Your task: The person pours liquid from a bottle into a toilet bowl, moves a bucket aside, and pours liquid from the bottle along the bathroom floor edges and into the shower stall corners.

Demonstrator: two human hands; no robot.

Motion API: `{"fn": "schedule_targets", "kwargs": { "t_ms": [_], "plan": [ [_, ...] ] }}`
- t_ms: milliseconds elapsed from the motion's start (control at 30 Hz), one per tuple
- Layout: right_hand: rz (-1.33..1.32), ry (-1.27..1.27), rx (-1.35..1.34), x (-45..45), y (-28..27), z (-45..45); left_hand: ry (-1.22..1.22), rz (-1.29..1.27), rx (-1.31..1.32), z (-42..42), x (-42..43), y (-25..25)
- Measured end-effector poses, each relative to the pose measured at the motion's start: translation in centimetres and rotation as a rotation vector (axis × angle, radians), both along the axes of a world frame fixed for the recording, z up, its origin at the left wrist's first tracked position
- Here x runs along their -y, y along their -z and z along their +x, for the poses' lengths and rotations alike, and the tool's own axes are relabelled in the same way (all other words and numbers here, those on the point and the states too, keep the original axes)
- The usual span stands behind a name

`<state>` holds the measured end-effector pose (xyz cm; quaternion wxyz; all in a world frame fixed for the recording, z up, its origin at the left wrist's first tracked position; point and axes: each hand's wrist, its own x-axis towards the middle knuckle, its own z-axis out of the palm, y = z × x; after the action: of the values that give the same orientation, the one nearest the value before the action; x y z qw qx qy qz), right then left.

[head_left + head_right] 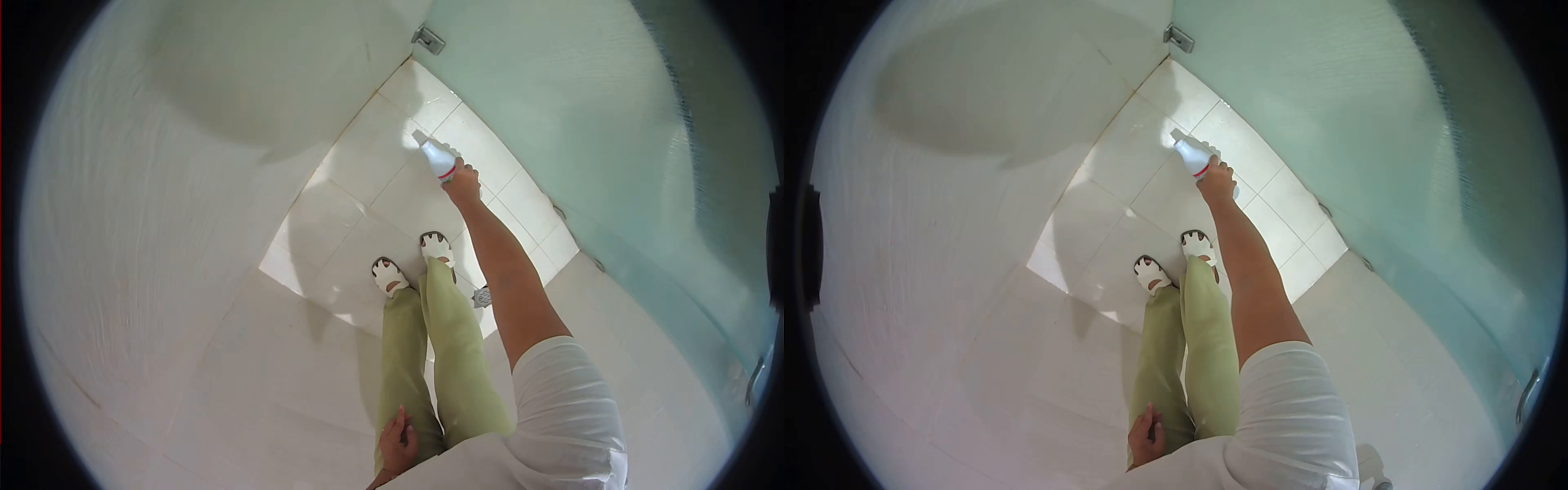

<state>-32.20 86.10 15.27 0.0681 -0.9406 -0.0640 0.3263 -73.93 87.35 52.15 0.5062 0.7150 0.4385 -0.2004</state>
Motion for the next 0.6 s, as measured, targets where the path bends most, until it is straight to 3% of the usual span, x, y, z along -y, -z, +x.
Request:
{"fn": "schedule_targets", "kwargs": {
  "t_ms": [200, 333, 433, 500, 600],
  "plan": [
    [0.35, -0.208, 0.015, -0.3, -4.1, -4.9, -0.036, -0.041, -0.008, -0.3, 1.0, -1.0],
    [0.362, -0.216, -0.017, 0.4, -6.0, -7.0, -0.053, -0.059, -0.017, -1.3, 1.7, -0.8],
    [0.16, -0.179, -0.08, 1.1, -6.6, -7.8, -0.069, -0.047, -0.015, -1.8, 2.1, -1.0],
    [-0.111, -0.206, -0.118, 1.1, -6.4, -8.3, -0.095, -0.051, -0.01, -2.2, 2.2, -1.0],
    [-0.157, -0.273, -0.053, -2.3, -5.2, -10.1, -0.138, -0.059, -0.005, -2.7, 2.5, -0.9]
  ]
}}
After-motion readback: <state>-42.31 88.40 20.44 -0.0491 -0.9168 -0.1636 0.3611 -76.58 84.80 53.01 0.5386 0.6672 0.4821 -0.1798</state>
